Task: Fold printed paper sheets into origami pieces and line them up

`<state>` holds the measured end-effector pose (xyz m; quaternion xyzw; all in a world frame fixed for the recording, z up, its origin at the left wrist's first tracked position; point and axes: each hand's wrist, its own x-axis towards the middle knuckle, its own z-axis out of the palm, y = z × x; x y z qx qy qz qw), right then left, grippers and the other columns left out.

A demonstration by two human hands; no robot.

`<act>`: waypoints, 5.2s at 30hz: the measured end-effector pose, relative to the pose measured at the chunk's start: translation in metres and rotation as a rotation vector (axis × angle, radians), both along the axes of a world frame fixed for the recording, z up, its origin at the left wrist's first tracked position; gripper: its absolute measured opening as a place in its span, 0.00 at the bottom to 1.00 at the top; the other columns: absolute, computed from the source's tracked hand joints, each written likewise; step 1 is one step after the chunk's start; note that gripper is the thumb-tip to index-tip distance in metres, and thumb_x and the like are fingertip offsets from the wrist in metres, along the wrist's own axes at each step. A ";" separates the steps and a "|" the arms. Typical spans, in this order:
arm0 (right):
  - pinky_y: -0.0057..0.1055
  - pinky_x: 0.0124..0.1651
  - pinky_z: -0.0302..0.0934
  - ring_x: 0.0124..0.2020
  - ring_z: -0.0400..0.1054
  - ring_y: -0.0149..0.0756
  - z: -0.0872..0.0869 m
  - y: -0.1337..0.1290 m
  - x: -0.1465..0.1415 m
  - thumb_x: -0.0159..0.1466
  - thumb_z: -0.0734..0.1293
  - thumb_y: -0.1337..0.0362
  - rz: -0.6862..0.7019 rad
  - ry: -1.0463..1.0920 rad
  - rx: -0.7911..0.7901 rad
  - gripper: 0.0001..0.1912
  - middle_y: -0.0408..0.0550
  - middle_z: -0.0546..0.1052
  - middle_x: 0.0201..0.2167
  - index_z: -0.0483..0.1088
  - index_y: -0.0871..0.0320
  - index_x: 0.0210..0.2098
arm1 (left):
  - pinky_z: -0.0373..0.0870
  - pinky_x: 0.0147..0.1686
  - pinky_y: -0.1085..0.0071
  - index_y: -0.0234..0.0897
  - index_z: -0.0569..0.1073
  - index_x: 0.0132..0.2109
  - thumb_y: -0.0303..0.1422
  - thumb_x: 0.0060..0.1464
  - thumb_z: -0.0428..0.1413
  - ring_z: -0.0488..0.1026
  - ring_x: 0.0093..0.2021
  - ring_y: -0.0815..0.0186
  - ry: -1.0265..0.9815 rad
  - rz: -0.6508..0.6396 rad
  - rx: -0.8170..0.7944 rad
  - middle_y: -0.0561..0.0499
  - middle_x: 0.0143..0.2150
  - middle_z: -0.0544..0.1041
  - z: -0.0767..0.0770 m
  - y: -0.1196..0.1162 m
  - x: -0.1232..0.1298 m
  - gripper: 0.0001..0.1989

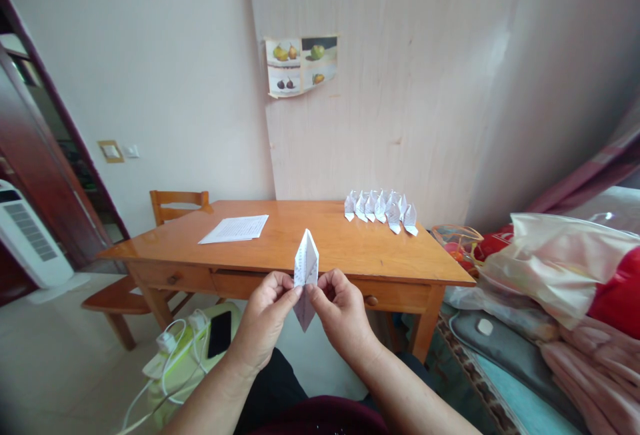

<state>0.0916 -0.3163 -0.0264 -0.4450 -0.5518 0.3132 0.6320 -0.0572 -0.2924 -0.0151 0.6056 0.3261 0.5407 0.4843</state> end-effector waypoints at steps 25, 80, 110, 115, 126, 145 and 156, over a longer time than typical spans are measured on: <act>0.30 0.33 0.62 0.29 0.65 0.33 0.003 0.001 0.000 0.62 0.71 0.57 0.080 0.198 0.028 0.10 0.44 0.74 0.30 0.69 0.56 0.35 | 0.70 0.52 0.61 0.47 0.80 0.46 0.25 0.57 0.58 0.75 0.50 0.58 0.277 0.149 0.593 0.46 0.48 0.78 0.007 -0.013 0.003 0.13; 0.27 0.29 0.54 0.23 0.60 0.29 -0.002 0.000 0.014 0.61 0.70 0.62 0.335 0.505 -0.178 0.09 0.41 0.69 0.22 0.69 0.58 0.27 | 0.74 0.42 0.66 0.34 0.77 0.46 0.30 0.59 0.58 0.78 0.38 0.62 -0.162 -0.252 -0.059 0.44 0.41 0.81 0.018 -0.018 -0.002 0.09; 0.35 0.39 0.63 0.36 0.69 0.40 -0.001 -0.002 0.011 0.62 0.69 0.60 0.366 0.592 -0.118 0.06 0.46 0.79 0.35 0.77 0.55 0.34 | 0.69 0.48 0.68 0.40 0.68 0.56 0.27 0.62 0.53 0.75 0.46 0.65 0.200 -0.021 0.469 0.47 0.49 0.78 0.006 -0.028 -0.003 0.15; 0.35 0.39 0.64 0.35 0.69 0.40 -0.001 -0.002 0.011 0.61 0.69 0.62 0.406 0.596 -0.143 0.06 0.47 0.79 0.36 0.77 0.55 0.35 | 0.69 0.47 0.68 0.39 0.70 0.54 0.29 0.63 0.53 0.74 0.46 0.64 0.116 -0.026 0.377 0.47 0.49 0.77 0.007 -0.027 -0.002 0.12; 0.33 0.37 0.64 0.32 0.67 0.37 -0.004 -0.003 0.011 0.62 0.68 0.62 0.483 0.638 -0.164 0.07 0.46 0.78 0.32 0.78 0.56 0.35 | 0.70 0.47 0.66 0.39 0.69 0.53 0.35 0.64 0.54 0.75 0.46 0.63 -0.038 -0.174 0.132 0.46 0.49 0.76 0.003 -0.022 0.000 0.12; 0.30 0.37 0.61 0.32 0.65 0.35 -0.010 0.000 0.006 0.60 0.71 0.64 0.373 0.540 -0.128 0.03 0.44 0.76 0.30 0.77 0.57 0.32 | 0.65 0.38 0.71 0.38 0.75 0.35 0.21 0.53 0.55 0.69 0.37 0.67 0.252 -0.002 0.306 0.52 0.36 0.70 0.010 -0.021 0.000 0.08; 0.28 0.26 0.54 0.23 0.58 0.31 -0.012 0.001 0.005 0.60 0.67 0.67 0.355 0.492 -0.127 0.04 0.41 0.70 0.22 0.73 0.56 0.28 | 0.66 0.42 0.69 0.37 0.75 0.36 0.33 0.60 0.57 0.69 0.39 0.65 0.284 0.040 0.344 0.51 0.37 0.70 0.013 -0.020 -0.002 0.05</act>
